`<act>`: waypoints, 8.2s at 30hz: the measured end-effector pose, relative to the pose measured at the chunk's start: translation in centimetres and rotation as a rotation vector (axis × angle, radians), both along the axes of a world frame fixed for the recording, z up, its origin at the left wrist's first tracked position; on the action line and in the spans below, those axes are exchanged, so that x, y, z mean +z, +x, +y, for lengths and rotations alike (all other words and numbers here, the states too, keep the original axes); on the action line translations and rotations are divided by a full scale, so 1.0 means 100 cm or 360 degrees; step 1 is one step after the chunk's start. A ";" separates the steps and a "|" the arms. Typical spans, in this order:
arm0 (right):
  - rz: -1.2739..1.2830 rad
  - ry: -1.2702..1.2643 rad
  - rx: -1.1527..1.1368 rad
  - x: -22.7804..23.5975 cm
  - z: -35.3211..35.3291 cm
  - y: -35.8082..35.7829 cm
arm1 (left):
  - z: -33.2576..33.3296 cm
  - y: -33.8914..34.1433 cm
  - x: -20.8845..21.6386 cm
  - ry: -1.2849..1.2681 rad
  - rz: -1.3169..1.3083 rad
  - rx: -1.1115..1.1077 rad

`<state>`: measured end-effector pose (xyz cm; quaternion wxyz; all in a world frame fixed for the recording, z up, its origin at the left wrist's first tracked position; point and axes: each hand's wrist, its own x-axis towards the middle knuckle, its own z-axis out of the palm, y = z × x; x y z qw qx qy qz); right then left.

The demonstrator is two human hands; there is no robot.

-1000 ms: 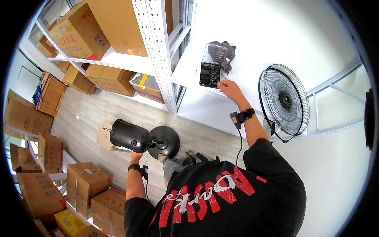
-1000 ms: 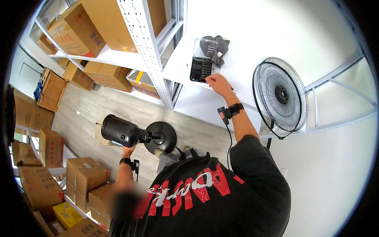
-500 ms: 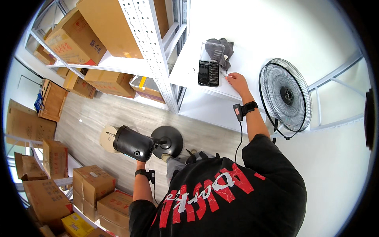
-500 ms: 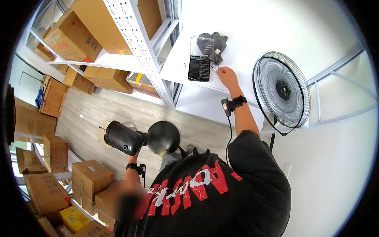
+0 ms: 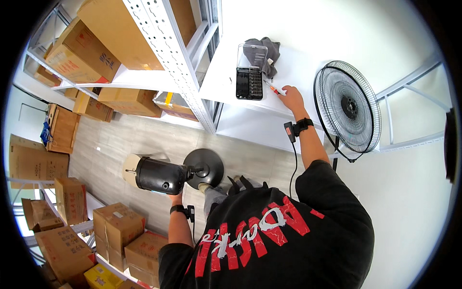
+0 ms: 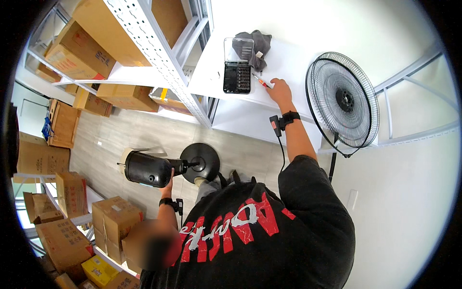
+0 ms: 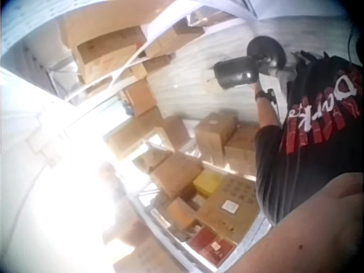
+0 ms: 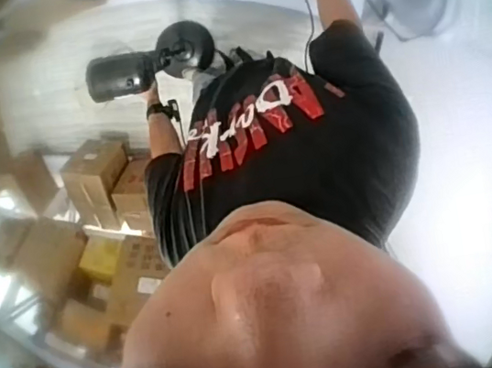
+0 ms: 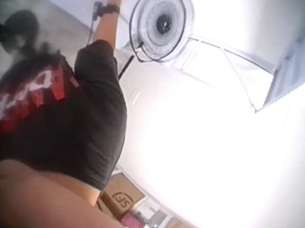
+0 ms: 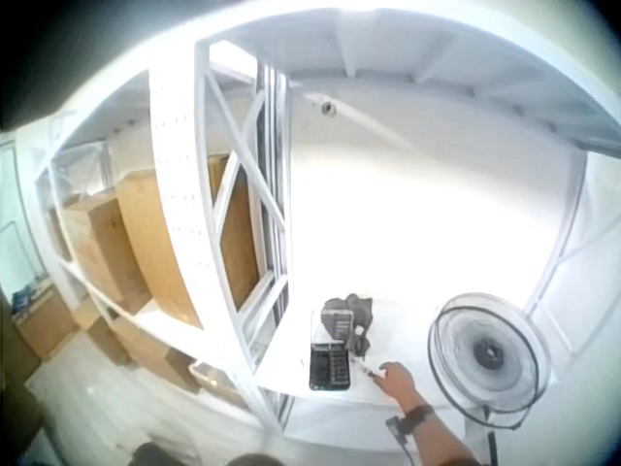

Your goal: The person assembles a standing fan by attaching the motor housing to the base, inserting the fan blade, and securing the front grille with a screwdriver. The person then attaches the fan head to the stand and tightens the connection.

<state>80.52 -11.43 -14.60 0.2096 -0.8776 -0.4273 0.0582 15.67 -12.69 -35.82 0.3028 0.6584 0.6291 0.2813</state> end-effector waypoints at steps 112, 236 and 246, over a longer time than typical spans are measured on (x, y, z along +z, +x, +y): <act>0.0588 0.0886 0.0687 0.191 -0.048 -0.155 | 0.105 0.285 0.372 -0.0435 -0.1425 -0.0718; 0.0781 0.0915 -0.0304 0.155 -0.031 -0.790 | 0.226 -0.176 0.322 -0.1658 -0.2021 -0.1695; 0.0730 0.1096 -0.0290 0.156 -0.035 -0.780 | 0.229 -0.151 0.343 -0.1553 -0.1809 -0.1931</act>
